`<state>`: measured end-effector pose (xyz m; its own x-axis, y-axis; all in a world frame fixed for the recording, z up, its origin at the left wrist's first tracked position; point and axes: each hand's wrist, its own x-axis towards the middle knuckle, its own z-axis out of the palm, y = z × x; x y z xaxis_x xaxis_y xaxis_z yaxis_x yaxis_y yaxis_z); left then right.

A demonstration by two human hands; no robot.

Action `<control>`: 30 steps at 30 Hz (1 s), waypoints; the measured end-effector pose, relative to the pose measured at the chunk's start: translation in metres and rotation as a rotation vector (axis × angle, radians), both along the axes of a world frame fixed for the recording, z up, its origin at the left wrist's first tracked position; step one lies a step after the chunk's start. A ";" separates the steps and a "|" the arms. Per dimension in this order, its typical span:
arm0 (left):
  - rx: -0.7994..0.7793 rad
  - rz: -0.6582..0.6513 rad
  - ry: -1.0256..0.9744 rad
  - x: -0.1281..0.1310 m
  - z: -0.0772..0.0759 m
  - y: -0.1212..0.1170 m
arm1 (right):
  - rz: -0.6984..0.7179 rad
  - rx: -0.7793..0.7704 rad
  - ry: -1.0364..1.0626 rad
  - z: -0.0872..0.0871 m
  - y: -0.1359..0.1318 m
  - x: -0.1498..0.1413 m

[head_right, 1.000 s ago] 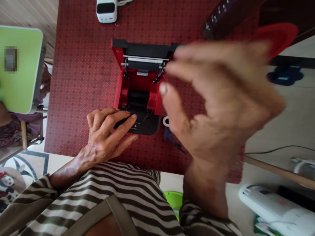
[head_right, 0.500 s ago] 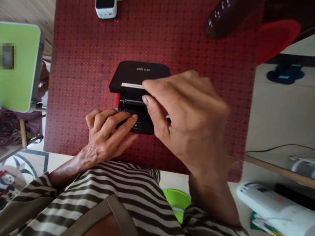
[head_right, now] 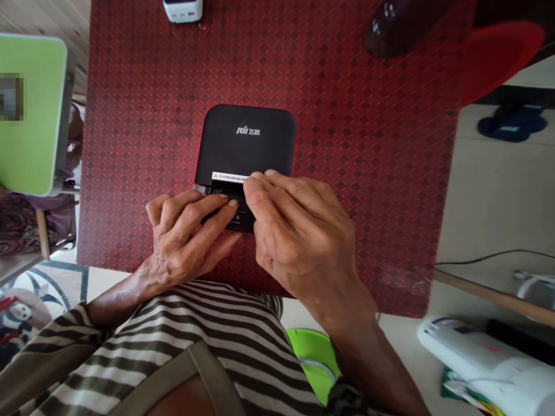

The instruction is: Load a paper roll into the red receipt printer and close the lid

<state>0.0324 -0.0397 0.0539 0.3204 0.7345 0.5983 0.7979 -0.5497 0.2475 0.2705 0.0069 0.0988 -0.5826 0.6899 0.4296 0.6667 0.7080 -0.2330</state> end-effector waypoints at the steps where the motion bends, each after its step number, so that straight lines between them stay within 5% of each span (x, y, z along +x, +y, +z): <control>1: 0.003 -0.002 0.002 0.000 0.000 0.000 | 0.004 -0.008 -0.005 0.000 0.000 0.000; 12: -0.001 -0.018 -0.021 0.001 0.000 0.003 | -0.081 0.080 0.034 -0.019 -0.009 -0.010; 16: -0.066 -0.082 -0.260 -0.007 0.002 0.002 | -0.107 0.087 0.128 -0.025 -0.011 -0.004; 21: -0.354 0.179 -0.678 -0.023 -0.010 0.004 | -0.280 -0.106 0.195 -0.025 -0.011 -0.009; 26: -0.732 0.043 -0.919 -0.030 -0.027 0.006 | -0.319 -0.268 0.268 -0.031 -0.015 -0.023; 30: -0.722 0.061 -0.867 -0.028 -0.026 0.009 | -0.382 -0.304 0.356 -0.047 -0.039 -0.015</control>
